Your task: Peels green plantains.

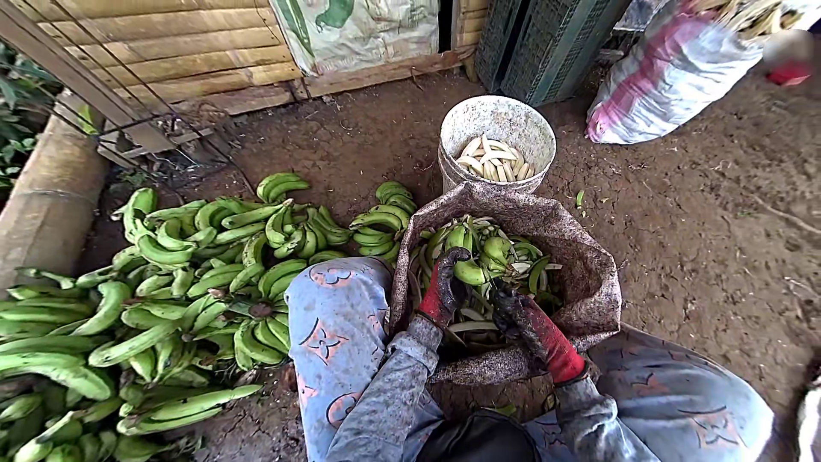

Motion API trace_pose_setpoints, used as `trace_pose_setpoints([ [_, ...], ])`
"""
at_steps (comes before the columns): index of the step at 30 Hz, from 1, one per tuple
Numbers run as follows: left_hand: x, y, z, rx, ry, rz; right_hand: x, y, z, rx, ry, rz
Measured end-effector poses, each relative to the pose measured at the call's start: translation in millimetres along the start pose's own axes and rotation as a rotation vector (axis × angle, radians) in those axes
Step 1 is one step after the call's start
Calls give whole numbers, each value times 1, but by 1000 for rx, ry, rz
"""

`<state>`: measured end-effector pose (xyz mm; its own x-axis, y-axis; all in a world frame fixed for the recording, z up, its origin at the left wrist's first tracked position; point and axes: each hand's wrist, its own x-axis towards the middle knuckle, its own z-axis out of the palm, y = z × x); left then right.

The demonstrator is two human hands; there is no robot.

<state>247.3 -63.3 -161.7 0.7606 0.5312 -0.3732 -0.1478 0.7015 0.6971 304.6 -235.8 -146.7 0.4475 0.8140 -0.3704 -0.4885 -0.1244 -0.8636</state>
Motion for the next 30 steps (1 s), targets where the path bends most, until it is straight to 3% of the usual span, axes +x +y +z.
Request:
trace_pose_setpoints([
  [4, 3, -10, 0, -63, -7, 28, 4, 2, 6, 9, 145, -10],
  [6, -2, -9, 4, 254, -8, 158, 16, 12, 9, -144, 288, -49],
  [9, -14, 0, 15, 892, -145, 346, 33, 27, -3, -495, 401, -41],
  [11, -13, 6, 11, 993, -62, 387, 28, 18, -1, -719, 331, 32],
  [14, -11, 29, -10, 1078, 245, 300, 3, -3, 16, -1205, 93, 163],
  [16, -16, 39, -12, 934, 354, 243, -12, -6, 30, -1352, -141, 263],
  [18, -30, 49, -3, 709, 293, 244, -15, -4, 33, -1332, -226, 270],
  [20, -41, 59, 5, 675, 144, 256, -17, -25, 30, -1251, -1, 118],
  [22, -70, 79, 16, 859, 22, 279, -20, -56, 20, -1133, 256, -259],
  [23, -80, 89, 22, 953, -25, 328, -22, -69, 17, -1053, 301, -441],
  [25, -84, 102, 33, 964, -105, 376, -23, -85, 18, -926, 193, -682],
  [27, -71, 102, 34, 843, -202, 377, -20, -88, 22, -994, 66, -721],
  [30, -62, 87, 39, 675, -235, 331, 0, -77, 13, -1213, 261, -755],
])
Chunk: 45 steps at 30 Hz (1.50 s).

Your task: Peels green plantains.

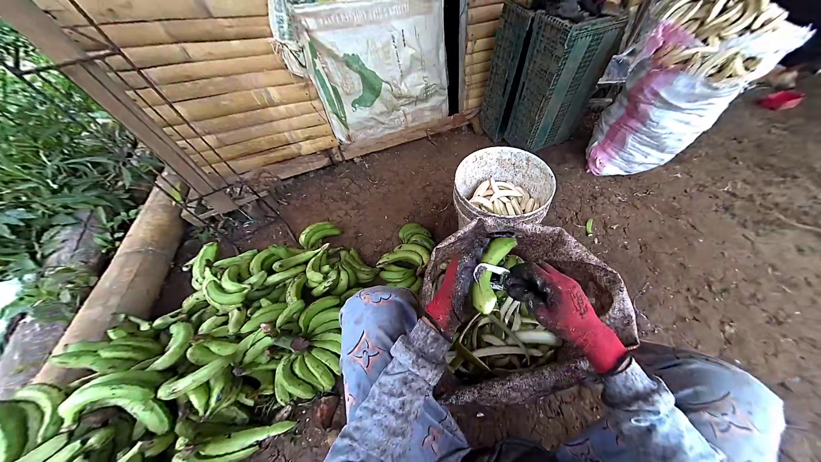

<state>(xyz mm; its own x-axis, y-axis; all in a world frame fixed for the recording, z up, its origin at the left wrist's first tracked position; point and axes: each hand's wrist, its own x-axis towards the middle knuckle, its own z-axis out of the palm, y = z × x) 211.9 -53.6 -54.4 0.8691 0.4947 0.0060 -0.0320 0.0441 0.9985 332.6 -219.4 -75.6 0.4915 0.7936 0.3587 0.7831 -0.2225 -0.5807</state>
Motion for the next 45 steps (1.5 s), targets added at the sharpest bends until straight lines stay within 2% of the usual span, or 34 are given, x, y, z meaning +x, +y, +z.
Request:
trace_pose_setpoints([
  [3, 1, -25, 11, -45, 67, -41, 15, 20, 5, -169, 135, 258],
  [5, 1, -29, 15, -153, 147, -65, 19, 33, -3, -100, 214, 398],
  [7, 14, -32, 10, -330, 187, -86, 14, 33, -10, 59, 268, 315],
  [8, 20, -35, 4, -385, 163, -69, 7, 26, -8, 166, 223, 242],
  [10, 27, -39, -3, -382, 116, -11, -8, 9, 6, 393, 16, 117],
  [11, 27, -38, -3, -376, 89, 6, -11, 4, 14, 418, -65, 79],
  [13, 16, -38, 0, -374, 27, -46, -10, 8, 23, 195, -29, 108],
  [15, 8, -43, 6, -350, -2, -195, 2, 21, 17, -74, 128, 185],
  [16, 5, -42, 8, -272, 3, -199, 8, 27, 10, -131, 194, 224],
  [19, 8, -33, 14, -162, 143, -52, 11, 27, -7, 17, 274, 229],
  [20, 12, -35, 13, -116, 205, 6, 4, 20, -3, 119, 246, 199],
  [22, 22, -39, 9, -136, 263, 68, -14, 2, 15, 230, 64, 141],
  [24, 19, -36, 7, -180, 168, 82, -21, -7, 27, 119, -45, 111],
  [27, 11, -35, -3, -43, -51, -27, -11, 17, 28, -95, 83, 151],
  [29, 10, -30, -4, 154, -156, -122, 1, 37, 15, -145, 156, 286],
  [30, 10, -32, -1, 143, -176, -161, 6, 44, 6, -150, 169, 353],
  [32, 13, -50, 1, -62, -86, -181, 9, 41, -5, -112, 211, 362],
  [36, 20, -45, 15, -245, 303, -8, -15, 2, 15, 96, 151, 241],
  [38, 28, -56, 9, -408, 308, 60, -27, -13, 32, 83, 88, 189],
  [40, 30, -65, 3, -539, 241, 81, -27, -20, 39, 19, 67, 165],
  [45, 30, -70, -4, -627, 116, 105, -19, -30, 39, -103, 65, 157],
])
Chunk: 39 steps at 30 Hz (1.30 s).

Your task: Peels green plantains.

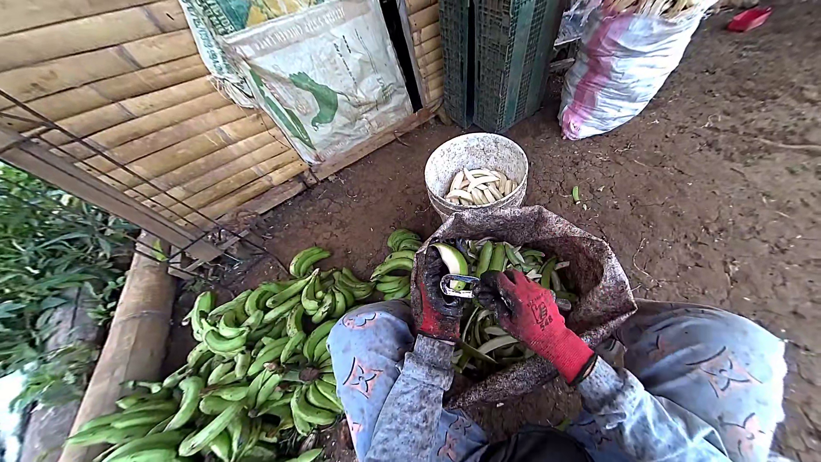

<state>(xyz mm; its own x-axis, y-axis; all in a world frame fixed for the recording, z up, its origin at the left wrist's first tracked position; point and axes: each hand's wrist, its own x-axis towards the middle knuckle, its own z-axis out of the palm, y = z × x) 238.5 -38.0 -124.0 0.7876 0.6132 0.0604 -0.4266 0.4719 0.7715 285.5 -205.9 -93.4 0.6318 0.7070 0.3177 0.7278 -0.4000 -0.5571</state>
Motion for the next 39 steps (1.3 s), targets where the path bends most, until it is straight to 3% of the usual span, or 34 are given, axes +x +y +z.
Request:
trace_pose_setpoints([
  [4, -13, 1, 19, 149, 63, 60, 11, -1, -1, 8, -48, 122],
  [7, -24, 9, 37, 805, 237, 88, 17, 10, -1, 16, -81, 127],
  [9, -22, 16, 39, 1218, 192, 48, 12, 15, 4, -5, -44, 90],
  [11, -22, 19, 44, 1404, 148, -1, 11, 20, 8, -25, -10, 76],
  [14, -29, 15, 52, 1300, 144, -29, 24, 31, 5, -11, -1, 106],
  [17, -37, 16, 54, 1274, -11, -95, 42, 50, -9, 32, -102, 296],
  [19, -36, 17, 54, 950, 53, -56, 41, 58, -12, 80, -7, 316],
  [20, -28, 18, 51, 653, 77, -90, 36, 58, -13, 127, 69, 239],
  [22, -9, 18, 24, 16, -37, -258, 22, 55, -11, 231, 127, -23],
  [25, 1, 15, -4, -246, -171, -273, 9, 50, -2, 158, 50, -330],
  [29, -27, 20, 16, 151, 51, -96, 10, 45, 10, -21, 126, -352],
  [31, -28, 23, 21, 345, 38, -26, 11, 41, 17, -21, 161, -293],
  [35, -27, 19, 31, 280, 14, -134, 23, 36, 18, 46, 166, -21],
  [37, -35, 20, 30, 436, 8, -99, 32, 44, 10, 77, 141, 175],
  [39, -23, 21, 37, 368, 121, -96, 35, 54, 2, 114, 178, 276],
])
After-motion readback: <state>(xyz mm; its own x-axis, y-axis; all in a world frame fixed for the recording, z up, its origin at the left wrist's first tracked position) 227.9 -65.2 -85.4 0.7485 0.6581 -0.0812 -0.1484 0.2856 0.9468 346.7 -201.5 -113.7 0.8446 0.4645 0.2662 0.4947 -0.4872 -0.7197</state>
